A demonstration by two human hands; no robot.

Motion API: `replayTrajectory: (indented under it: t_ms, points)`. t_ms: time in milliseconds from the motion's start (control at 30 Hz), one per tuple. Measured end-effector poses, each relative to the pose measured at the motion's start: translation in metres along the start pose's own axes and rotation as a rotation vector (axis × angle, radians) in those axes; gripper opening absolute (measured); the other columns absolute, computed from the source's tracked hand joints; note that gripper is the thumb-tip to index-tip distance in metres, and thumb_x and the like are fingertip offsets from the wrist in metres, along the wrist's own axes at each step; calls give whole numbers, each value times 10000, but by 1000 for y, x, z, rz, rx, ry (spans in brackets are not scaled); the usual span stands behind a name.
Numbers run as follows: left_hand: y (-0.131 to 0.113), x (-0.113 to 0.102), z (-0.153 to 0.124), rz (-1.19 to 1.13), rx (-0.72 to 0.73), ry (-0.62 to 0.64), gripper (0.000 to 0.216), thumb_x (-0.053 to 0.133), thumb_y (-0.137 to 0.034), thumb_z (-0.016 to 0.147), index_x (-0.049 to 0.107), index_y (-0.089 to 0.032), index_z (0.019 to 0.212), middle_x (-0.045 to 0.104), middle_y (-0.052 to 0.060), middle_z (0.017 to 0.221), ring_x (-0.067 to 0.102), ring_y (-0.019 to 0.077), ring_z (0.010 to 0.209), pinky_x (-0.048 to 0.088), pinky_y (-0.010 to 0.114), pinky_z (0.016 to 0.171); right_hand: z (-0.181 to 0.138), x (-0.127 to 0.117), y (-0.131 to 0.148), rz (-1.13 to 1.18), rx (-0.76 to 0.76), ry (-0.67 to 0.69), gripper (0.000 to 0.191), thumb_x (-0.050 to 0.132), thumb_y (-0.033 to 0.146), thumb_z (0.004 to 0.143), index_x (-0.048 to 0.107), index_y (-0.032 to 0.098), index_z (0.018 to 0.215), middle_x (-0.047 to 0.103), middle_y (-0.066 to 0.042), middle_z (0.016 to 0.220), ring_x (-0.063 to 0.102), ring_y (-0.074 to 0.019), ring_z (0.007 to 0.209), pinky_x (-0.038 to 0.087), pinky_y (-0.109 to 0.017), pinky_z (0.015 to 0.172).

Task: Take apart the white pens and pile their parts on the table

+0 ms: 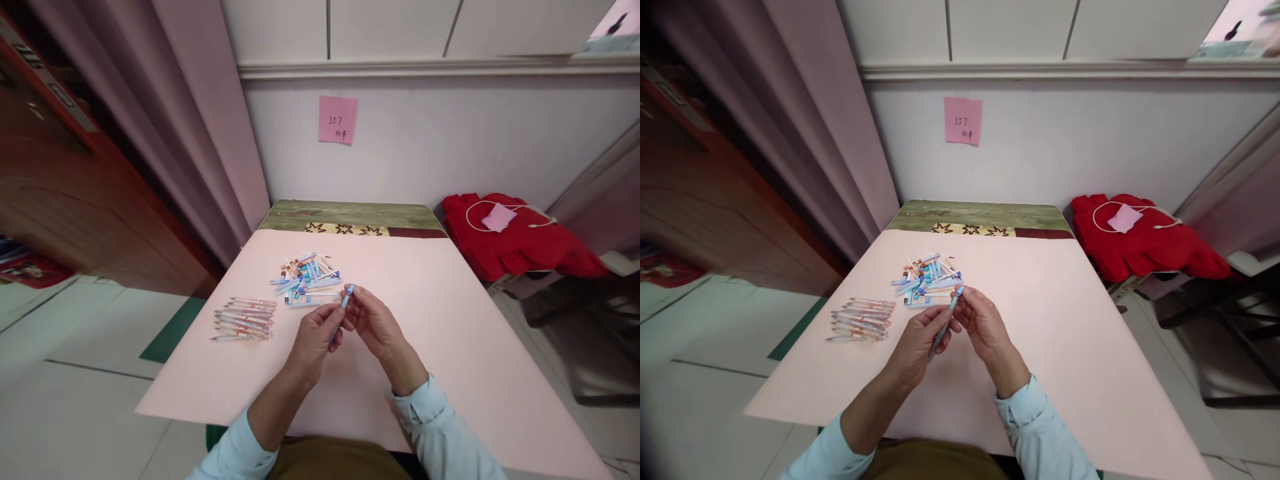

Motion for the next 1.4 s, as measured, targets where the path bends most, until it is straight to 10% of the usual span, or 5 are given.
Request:
replayTrajectory:
  t_ms: [233, 933, 1400]
  points:
    - [4, 2, -3, -1, -16, 18, 398, 709, -488, 743, 702, -155, 961, 646, 36, 706, 425, 53, 461, 247, 199, 419, -9, -1, 13, -176, -153, -26, 262, 773, 402, 733, 707, 186, 864, 713, -30, 835, 649, -147, 757, 532, -297, 762]
    - [-8, 5, -7, -108, -24, 89, 359, 674, -480, 785, 663, -130, 865, 642, 53, 728, 401, 41, 438, 194, 196, 404, -20, 9, 13, -411, -231, 131, 233, 701, 405, 814, 682, 175, 843, 538, 49, 551, 480, -95, 528, 438, -254, 581]
    - [20, -16, 5, -243, -166, -14, 431, 723, -505, 729, 671, -135, 944, 628, 10, 684, 403, 34, 393, 193, 175, 355, -23, -2, 8, -968, -686, -203, 207, 621, 326, 866, 743, 222, 998, 722, -78, 1039, 674, -208, 946, 536, -340, 839]
Point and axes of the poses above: each hand's wrist, its own z-axis towards the middle knuckle, its own x-axis out of the palm, y = z × x, the point moved 3 cm from there along z, towards the middle knuckle
